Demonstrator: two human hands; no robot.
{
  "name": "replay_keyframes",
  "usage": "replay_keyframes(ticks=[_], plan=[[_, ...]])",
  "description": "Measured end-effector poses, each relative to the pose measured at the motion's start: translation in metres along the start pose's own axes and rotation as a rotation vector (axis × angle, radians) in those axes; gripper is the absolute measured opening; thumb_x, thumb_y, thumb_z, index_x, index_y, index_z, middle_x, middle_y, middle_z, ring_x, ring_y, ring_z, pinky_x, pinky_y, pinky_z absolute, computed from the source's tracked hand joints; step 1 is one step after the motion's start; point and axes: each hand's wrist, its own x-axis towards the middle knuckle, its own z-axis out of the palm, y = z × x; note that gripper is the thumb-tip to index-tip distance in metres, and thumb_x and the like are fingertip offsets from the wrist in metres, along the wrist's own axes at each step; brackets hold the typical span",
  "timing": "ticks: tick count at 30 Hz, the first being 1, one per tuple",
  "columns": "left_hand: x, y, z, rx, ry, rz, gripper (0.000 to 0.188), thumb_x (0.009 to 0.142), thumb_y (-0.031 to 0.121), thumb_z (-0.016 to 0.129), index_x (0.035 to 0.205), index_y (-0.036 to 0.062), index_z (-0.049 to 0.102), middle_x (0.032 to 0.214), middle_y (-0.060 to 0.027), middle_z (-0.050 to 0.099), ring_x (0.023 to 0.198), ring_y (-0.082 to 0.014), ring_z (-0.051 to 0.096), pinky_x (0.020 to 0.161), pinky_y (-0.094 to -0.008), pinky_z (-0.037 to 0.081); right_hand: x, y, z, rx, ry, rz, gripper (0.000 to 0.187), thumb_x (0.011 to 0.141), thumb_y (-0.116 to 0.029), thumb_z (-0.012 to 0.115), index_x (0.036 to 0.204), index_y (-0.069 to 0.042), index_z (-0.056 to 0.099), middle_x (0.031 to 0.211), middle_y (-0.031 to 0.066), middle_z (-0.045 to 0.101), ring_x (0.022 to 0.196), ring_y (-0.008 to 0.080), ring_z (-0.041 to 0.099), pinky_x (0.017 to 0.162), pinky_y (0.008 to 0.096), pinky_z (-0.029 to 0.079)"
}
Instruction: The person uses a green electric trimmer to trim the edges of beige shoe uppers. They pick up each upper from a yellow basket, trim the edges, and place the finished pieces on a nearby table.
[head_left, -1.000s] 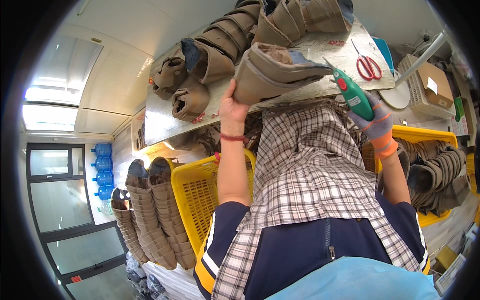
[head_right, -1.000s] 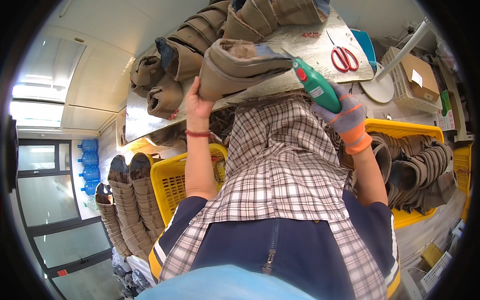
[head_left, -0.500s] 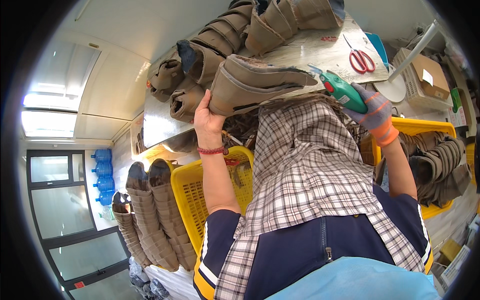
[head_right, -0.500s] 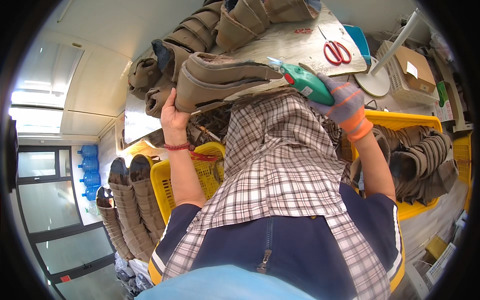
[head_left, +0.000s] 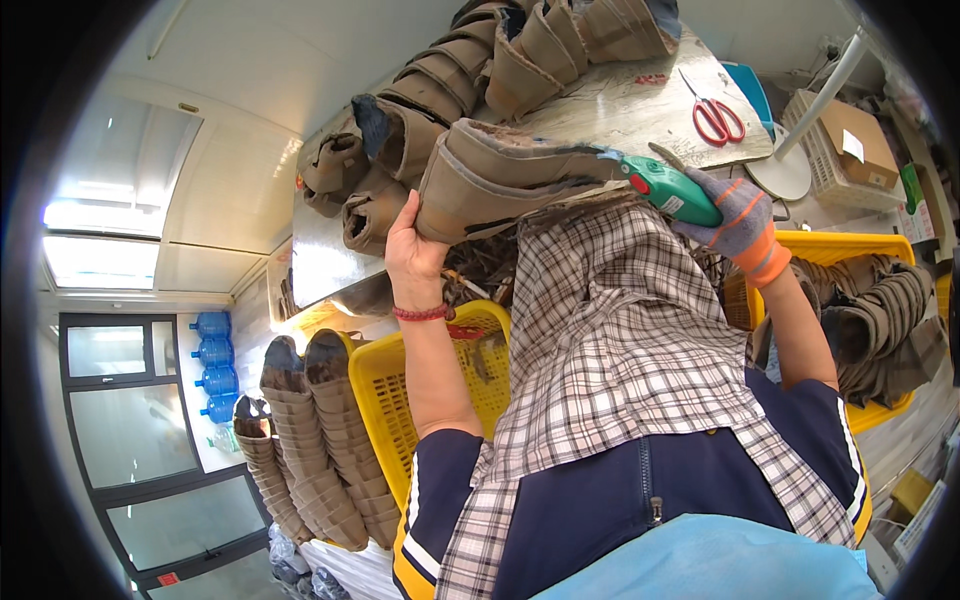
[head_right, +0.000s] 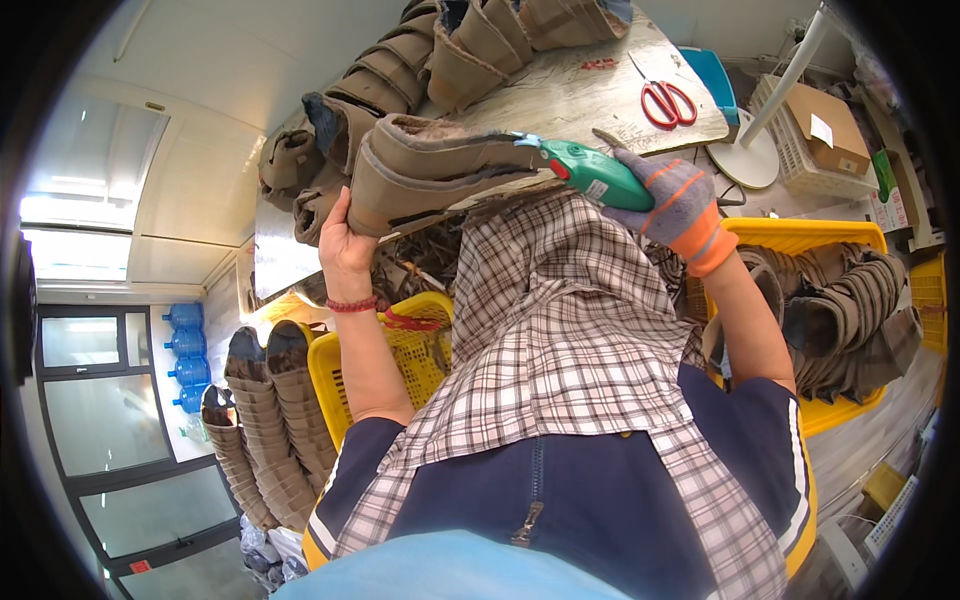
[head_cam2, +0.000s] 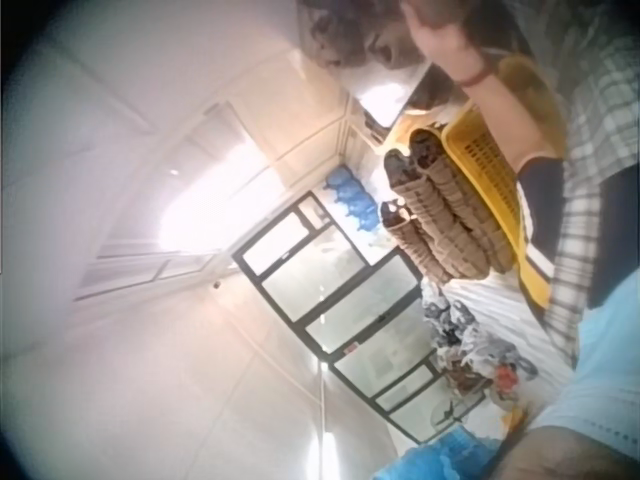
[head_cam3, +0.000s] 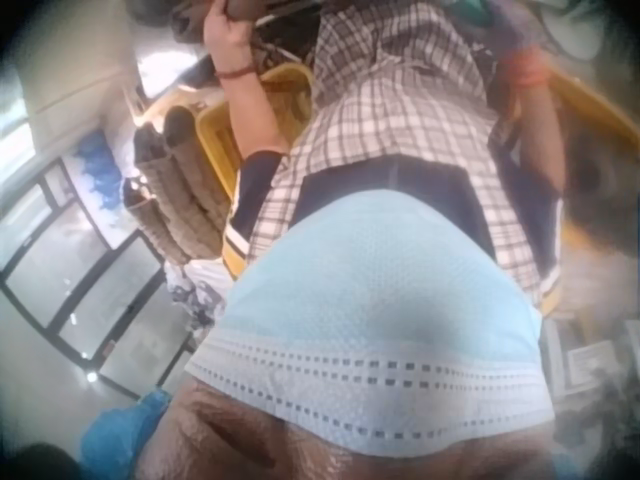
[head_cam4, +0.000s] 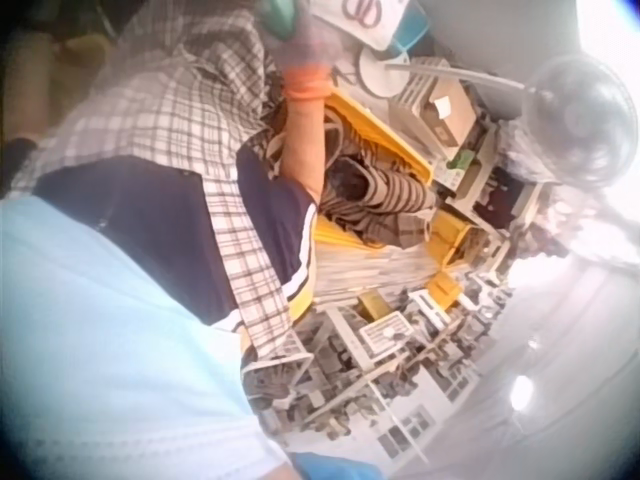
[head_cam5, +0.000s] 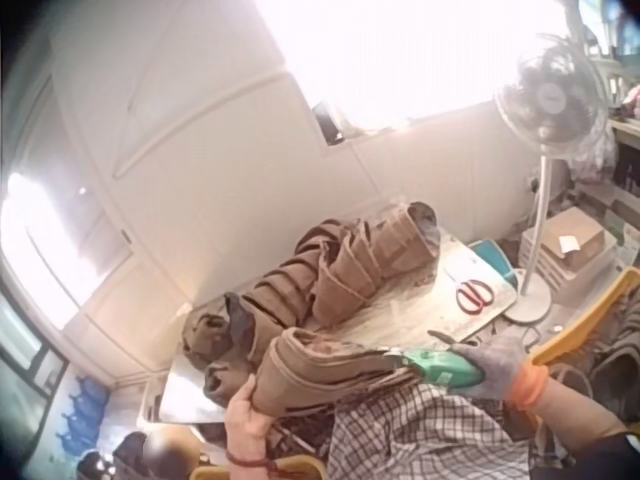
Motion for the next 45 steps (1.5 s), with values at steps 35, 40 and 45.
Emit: replay_keyframes(ticks=[35, 40, 45], plan=[[-0.016, -0.072, 0.042, 0.458, 0.081, 0.416, 0.040, 0.095, 0.012, 0.051, 0.130, -0.0059, 0.043, 0.133, -0.0170, 0.050, 0.122, -0.0296, 0.049, 0.105, -0.0450, 0.038, 0.016, -0.025, 0.006, 0.269, 0.031, -0.044, 0.062, 0.062, -0.038, 0.083, 0.113, -0.007, 0.063, 0.079, 0.0140, 0.065, 0.068, 0.0302, 0.064, 0.062, 0.0357, 0.051], [-0.026, -0.103, 0.051, 0.726, -0.069, 0.737, 0.041, 0.094, 0.010, 0.054, 0.131, 0.0000, 0.040, 0.131, -0.0129, 0.049, 0.119, -0.0246, 0.049, 0.102, -0.0406, 0.040, 0.014, -0.033, 0.019, 0.583, 0.003, 0.096, 0.059, 0.064, -0.029, 0.084, 0.113, -0.005, 0.062, 0.085, 0.0160, 0.067, 0.073, 0.0291, 0.066, 0.066, 0.0326, 0.053], [-0.027, -0.112, 0.045, 0.867, -0.129, 0.915, 0.038, 0.092, 0.006, 0.057, 0.126, 0.0022, 0.040, 0.124, -0.0089, 0.050, 0.113, -0.0205, 0.051, 0.099, -0.0356, 0.041, 0.015, -0.044, 0.023, 0.787, -0.033, 0.215, 0.059, 0.068, -0.028, 0.084, 0.115, -0.001, 0.060, 0.089, 0.0135, 0.068, 0.077, 0.0182, 0.067, 0.071, 0.0284, 0.053]])
